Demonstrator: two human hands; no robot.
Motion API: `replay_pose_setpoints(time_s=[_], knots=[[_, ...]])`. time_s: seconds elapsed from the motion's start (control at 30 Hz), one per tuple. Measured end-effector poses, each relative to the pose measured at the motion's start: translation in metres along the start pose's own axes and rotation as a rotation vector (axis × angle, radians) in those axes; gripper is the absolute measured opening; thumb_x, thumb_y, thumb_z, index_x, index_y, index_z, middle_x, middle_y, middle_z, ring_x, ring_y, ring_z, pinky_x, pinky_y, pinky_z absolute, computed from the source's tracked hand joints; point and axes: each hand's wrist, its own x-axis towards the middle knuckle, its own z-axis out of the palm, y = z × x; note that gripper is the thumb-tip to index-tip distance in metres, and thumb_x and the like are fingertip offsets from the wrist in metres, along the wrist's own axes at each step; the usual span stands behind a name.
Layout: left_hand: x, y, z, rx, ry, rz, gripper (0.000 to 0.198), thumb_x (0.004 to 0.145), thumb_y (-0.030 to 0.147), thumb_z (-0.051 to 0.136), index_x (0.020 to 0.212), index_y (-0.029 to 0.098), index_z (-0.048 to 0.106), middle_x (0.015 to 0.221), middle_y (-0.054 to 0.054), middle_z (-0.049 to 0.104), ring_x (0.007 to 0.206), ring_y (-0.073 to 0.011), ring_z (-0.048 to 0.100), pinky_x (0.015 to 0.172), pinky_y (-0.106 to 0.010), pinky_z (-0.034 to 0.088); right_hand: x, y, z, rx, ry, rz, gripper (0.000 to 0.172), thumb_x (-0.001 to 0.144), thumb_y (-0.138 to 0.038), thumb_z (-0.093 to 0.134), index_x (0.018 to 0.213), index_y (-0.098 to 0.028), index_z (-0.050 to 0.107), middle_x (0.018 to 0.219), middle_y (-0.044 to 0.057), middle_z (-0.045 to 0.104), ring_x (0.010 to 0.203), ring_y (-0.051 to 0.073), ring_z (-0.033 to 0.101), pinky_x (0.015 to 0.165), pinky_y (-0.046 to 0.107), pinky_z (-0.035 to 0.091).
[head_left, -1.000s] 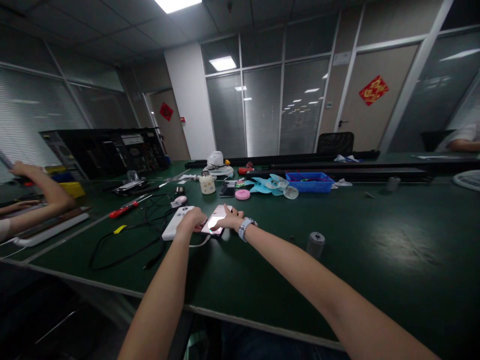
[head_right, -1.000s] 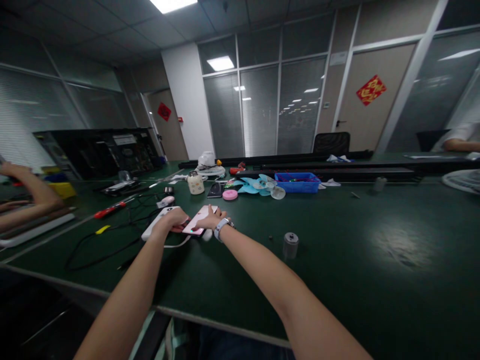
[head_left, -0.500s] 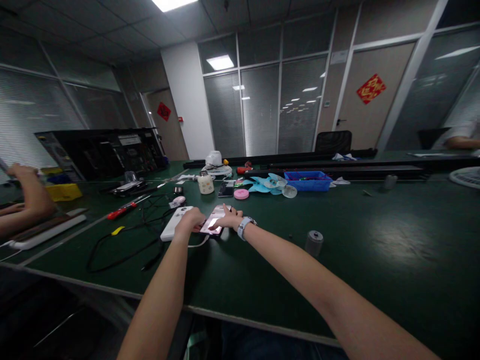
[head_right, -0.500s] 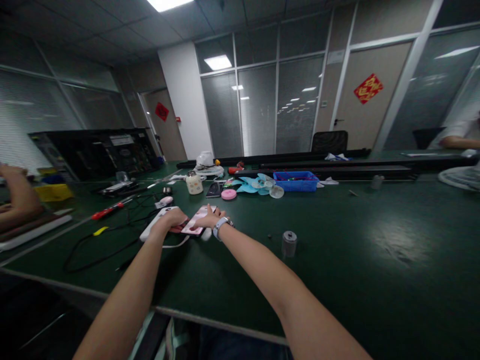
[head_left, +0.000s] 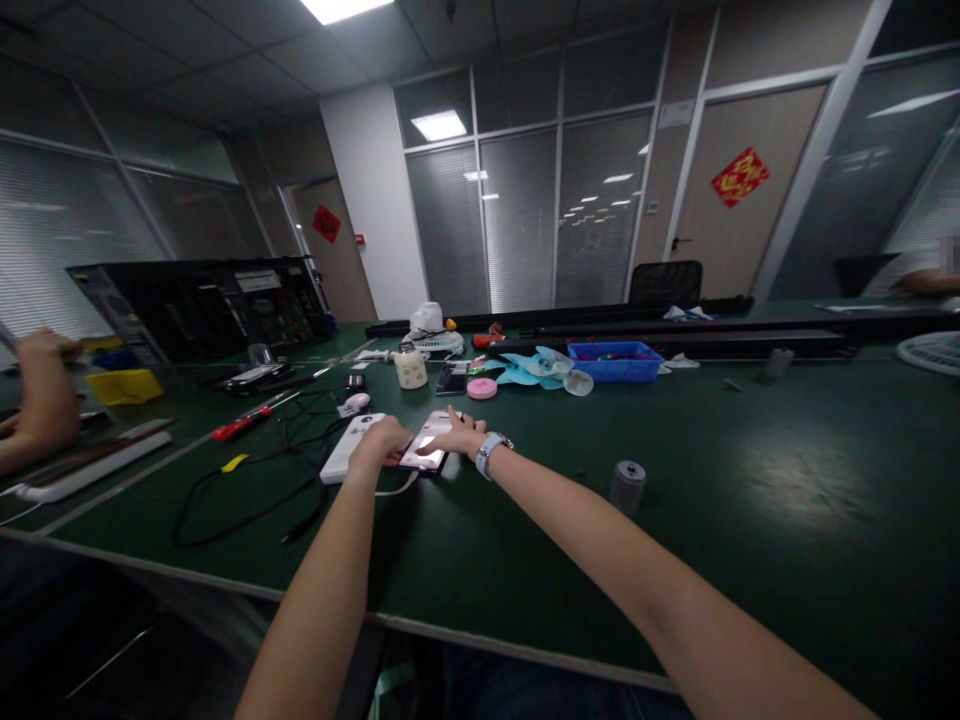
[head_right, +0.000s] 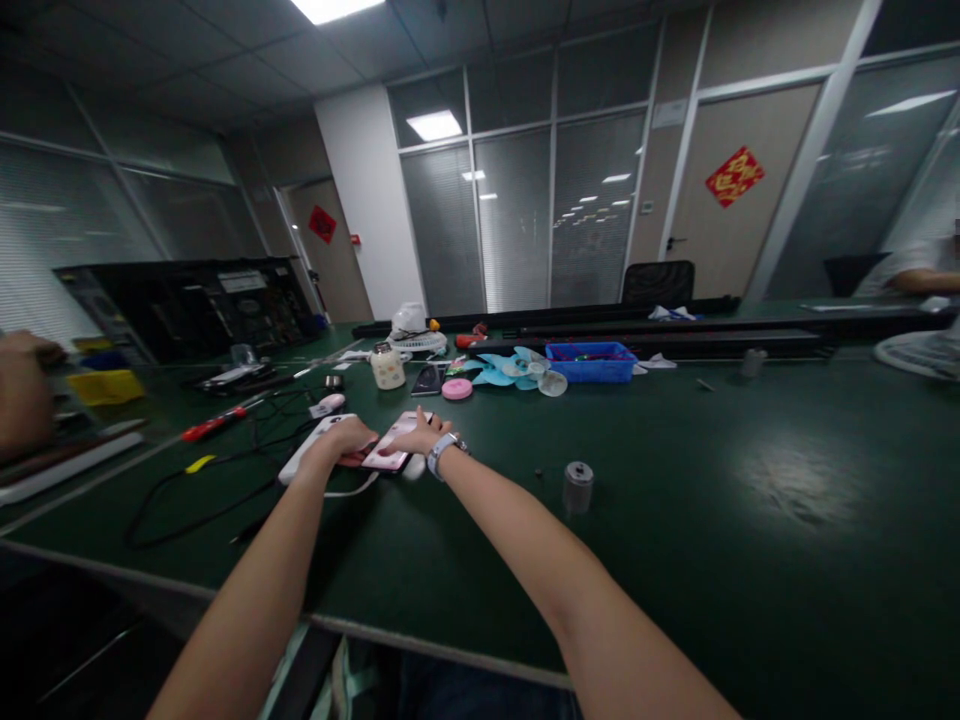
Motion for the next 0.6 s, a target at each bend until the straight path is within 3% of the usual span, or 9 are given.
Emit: replay_pose_setpoints(time_s=[0.37, 0.6], knots=[[-0.0007, -0.0019, 0.0006, -0.003, -0.014, 0.030, 0.014, 0.068, 0.016, 0.066, 0.080, 0.012, 0.071, 0.070, -0.013, 0.073, 0.062, -0.0239, 0.070, 0.049, -0.024, 0.051, -0.0011, -0.0029, 0.0021, -0.101, -0.008, 0.013, 0.142, 0.034, -0.072, 0.076, 0.150, -0.035, 0.002, 0.158, 0.008, 0.003, 0.141, 0.039, 0.007, 0.111, 0.052, 0.012], [0.0028, -0.0026, 0.0009, -0.004, -0.008, 0.023, 0.014, 0.067, 0.015, 0.065, 0.079, 0.010, 0.070, 0.074, -0.015, 0.073, 0.063, -0.0252, 0.070, 0.051, -0.027, 0.052, 0.0021, -0.0036, 0.0008, -0.103, -0.018, 0.020, 0.143, 0.033, -0.072, 0.076, 0.150, -0.035, 0.004, 0.158, 0.009, 0.003, 0.141, 0.040, 0.008, 0.110, 0.049, 0.015]])
